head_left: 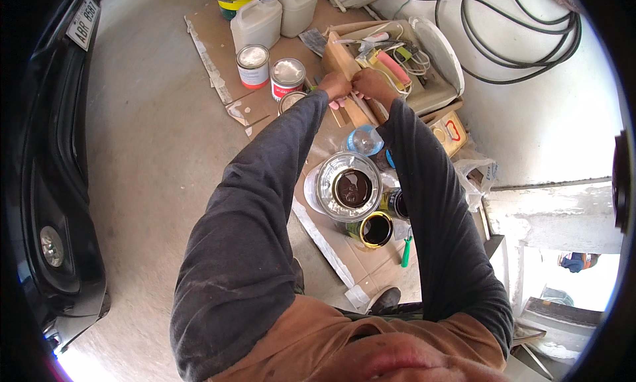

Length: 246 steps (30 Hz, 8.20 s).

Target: The person opens a paint can, stirs the contents with a green-handled tool, and pours paint into another container. They handle multiple paint cans and a stirrer while working at a cluttered table.

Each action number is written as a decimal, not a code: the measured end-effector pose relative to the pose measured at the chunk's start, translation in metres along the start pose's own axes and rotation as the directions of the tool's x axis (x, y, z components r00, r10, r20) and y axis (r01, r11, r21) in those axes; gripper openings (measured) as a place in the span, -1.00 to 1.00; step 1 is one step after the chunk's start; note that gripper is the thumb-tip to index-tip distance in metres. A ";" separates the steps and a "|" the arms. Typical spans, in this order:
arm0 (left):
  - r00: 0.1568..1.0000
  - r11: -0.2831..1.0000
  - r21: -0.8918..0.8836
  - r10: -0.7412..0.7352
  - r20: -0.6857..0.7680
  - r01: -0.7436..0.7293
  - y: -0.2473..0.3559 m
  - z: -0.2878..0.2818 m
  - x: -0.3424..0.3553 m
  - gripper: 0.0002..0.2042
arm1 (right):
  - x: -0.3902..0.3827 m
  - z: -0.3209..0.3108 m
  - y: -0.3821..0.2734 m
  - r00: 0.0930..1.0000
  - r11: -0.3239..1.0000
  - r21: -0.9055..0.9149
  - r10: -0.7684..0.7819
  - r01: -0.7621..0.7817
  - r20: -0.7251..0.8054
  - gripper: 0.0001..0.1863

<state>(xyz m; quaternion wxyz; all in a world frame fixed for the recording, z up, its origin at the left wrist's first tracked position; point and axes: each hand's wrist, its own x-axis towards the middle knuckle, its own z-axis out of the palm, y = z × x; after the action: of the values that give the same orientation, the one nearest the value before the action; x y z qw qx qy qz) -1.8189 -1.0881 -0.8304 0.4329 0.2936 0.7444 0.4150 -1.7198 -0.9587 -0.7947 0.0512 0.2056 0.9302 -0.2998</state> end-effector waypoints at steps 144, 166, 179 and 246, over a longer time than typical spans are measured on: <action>0.828 0.808 0.251 0.559 -0.045 -0.532 -0.198 0.316 -0.283 -0.22 | -0.472 0.235 0.160 0.828 0.339 0.938 0.544 -0.070 -0.135 -0.83; 0.832 0.768 0.405 0.554 -0.030 -0.496 -0.212 0.332 -0.289 -0.07 | -0.486 0.201 0.135 0.848 -0.103 0.992 0.518 -0.073 0.116 -0.85; 0.885 0.877 0.161 0.464 -0.036 -0.454 -0.176 0.316 -0.283 0.02 | -0.462 0.105 0.124 0.817 0.888 0.031 -0.408 0.458 -0.407 -0.78; 0.934 0.902 0.244 0.346 0.089 -0.357 -0.175 0.297 -0.276 -0.28 | -0.485 0.206 0.113 0.802 -0.081 0.996 0.597 0.027 0.026 -0.92</action>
<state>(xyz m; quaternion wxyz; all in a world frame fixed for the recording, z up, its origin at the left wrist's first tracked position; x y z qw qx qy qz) -1.4439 -1.2848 -0.9555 0.3254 0.4853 0.7171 0.3799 -1.2374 -1.1657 -0.9171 -0.2516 0.4410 0.3514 -0.7866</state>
